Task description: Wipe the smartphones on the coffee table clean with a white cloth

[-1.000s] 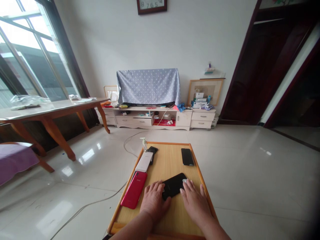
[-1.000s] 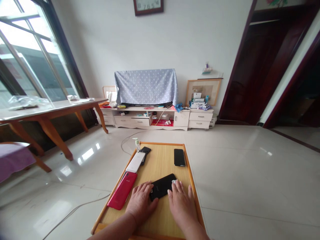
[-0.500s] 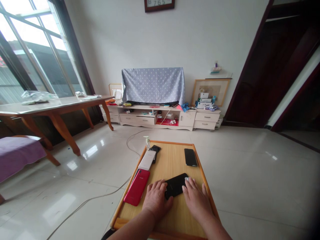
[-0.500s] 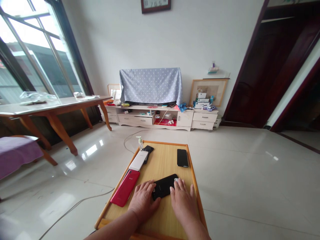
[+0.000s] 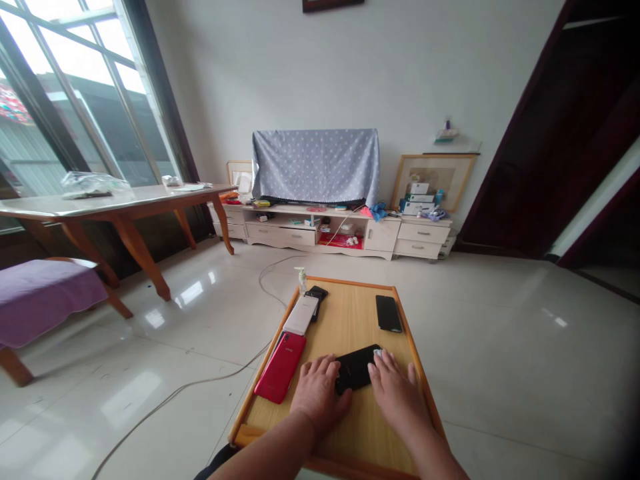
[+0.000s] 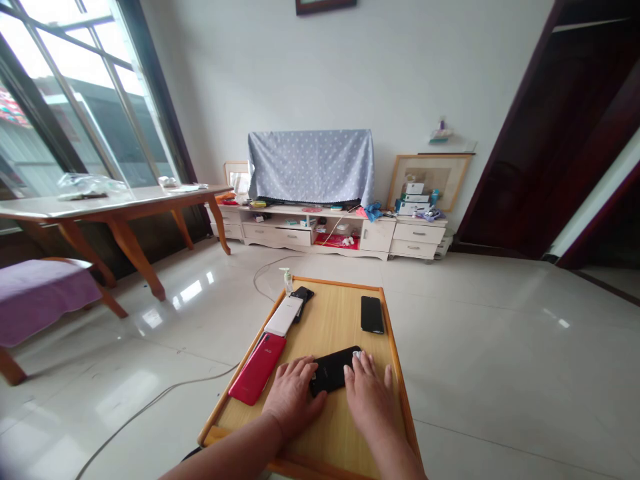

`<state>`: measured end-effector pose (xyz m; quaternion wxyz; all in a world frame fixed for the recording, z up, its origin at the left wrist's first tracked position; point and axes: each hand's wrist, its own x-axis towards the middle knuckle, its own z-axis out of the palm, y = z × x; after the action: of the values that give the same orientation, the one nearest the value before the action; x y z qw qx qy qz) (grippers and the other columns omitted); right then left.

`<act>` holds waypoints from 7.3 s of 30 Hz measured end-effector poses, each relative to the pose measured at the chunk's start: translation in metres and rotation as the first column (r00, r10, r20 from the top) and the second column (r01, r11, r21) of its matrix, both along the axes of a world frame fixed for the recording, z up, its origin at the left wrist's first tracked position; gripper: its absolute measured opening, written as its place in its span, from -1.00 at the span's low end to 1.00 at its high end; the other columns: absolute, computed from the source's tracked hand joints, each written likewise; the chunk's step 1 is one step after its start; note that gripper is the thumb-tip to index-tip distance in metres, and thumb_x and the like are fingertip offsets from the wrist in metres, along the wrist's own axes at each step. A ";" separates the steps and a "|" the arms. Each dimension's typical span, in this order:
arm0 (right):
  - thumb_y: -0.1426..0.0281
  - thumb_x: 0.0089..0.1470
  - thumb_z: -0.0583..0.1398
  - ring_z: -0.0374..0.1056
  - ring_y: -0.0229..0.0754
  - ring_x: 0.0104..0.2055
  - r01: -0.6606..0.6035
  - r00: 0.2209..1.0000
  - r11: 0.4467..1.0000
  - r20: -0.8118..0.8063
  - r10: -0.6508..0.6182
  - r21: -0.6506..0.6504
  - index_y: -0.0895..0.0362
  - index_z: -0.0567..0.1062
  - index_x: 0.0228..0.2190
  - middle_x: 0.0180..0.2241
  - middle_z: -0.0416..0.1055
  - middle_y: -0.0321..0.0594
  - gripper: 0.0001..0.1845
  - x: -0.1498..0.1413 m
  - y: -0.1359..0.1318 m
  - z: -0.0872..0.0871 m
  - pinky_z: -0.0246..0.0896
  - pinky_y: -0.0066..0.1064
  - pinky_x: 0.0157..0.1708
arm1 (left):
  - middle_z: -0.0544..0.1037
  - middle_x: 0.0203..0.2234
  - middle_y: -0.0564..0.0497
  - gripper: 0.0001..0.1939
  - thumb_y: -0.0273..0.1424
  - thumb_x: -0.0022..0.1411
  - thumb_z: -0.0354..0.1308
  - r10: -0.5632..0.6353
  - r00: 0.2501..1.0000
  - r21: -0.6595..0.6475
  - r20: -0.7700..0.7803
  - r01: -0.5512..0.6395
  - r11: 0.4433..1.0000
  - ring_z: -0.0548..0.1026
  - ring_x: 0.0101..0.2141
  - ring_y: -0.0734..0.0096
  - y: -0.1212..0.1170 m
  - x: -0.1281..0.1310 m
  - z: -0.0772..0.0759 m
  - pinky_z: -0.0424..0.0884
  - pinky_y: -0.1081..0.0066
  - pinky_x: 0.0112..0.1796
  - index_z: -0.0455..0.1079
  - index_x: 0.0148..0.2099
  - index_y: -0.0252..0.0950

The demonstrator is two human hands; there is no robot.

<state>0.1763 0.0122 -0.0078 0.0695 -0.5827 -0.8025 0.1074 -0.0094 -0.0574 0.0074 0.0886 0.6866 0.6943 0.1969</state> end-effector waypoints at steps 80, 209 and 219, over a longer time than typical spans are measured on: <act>0.18 0.36 -0.23 -0.06 0.03 0.40 0.009 1.000 0.999 0.013 -0.010 0.036 0.16 0.31 0.25 0.34 0.13 -0.03 -0.36 -0.047 0.025 -0.016 -0.50 0.14 0.35 | 0.36 0.24 -0.05 -0.46 -0.03 0.17 0.12 -0.019 1.000 -0.034 0.018 0.020 0.999 0.23 0.24 0.03 0.000 -0.008 0.000 0.11 0.03 0.21 0.35 0.15 -0.10; 0.10 0.34 -0.14 -0.15 0.15 0.43 -0.195 0.975 0.979 -0.116 0.187 -0.058 0.24 0.17 0.33 0.37 -0.04 0.06 -0.30 0.006 -0.050 0.021 -0.56 0.19 0.36 | 0.37 0.25 -0.06 -0.48 -0.15 0.20 0.09 0.014 0.997 -0.059 -0.075 -0.018 0.998 0.24 0.26 0.13 0.009 0.012 0.005 0.07 0.11 0.23 0.37 0.18 -0.17; 0.14 0.31 -0.13 -0.10 0.17 0.41 -0.019 0.999 1.000 -0.034 0.018 -0.024 0.36 0.16 0.32 0.35 0.02 0.16 -0.27 0.027 -0.026 0.013 -0.61 0.14 0.37 | 0.37 0.24 -0.05 -0.47 -0.13 0.20 0.09 0.009 0.997 -0.022 -0.074 -0.011 1.000 0.25 0.25 0.12 0.008 0.009 0.001 0.08 0.11 0.22 0.37 0.18 -0.16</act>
<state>0.2031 -0.0140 0.0052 0.0751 -0.5742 -0.8052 0.1279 -0.0003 -0.0491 0.0080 0.0695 0.6888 0.7027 0.1641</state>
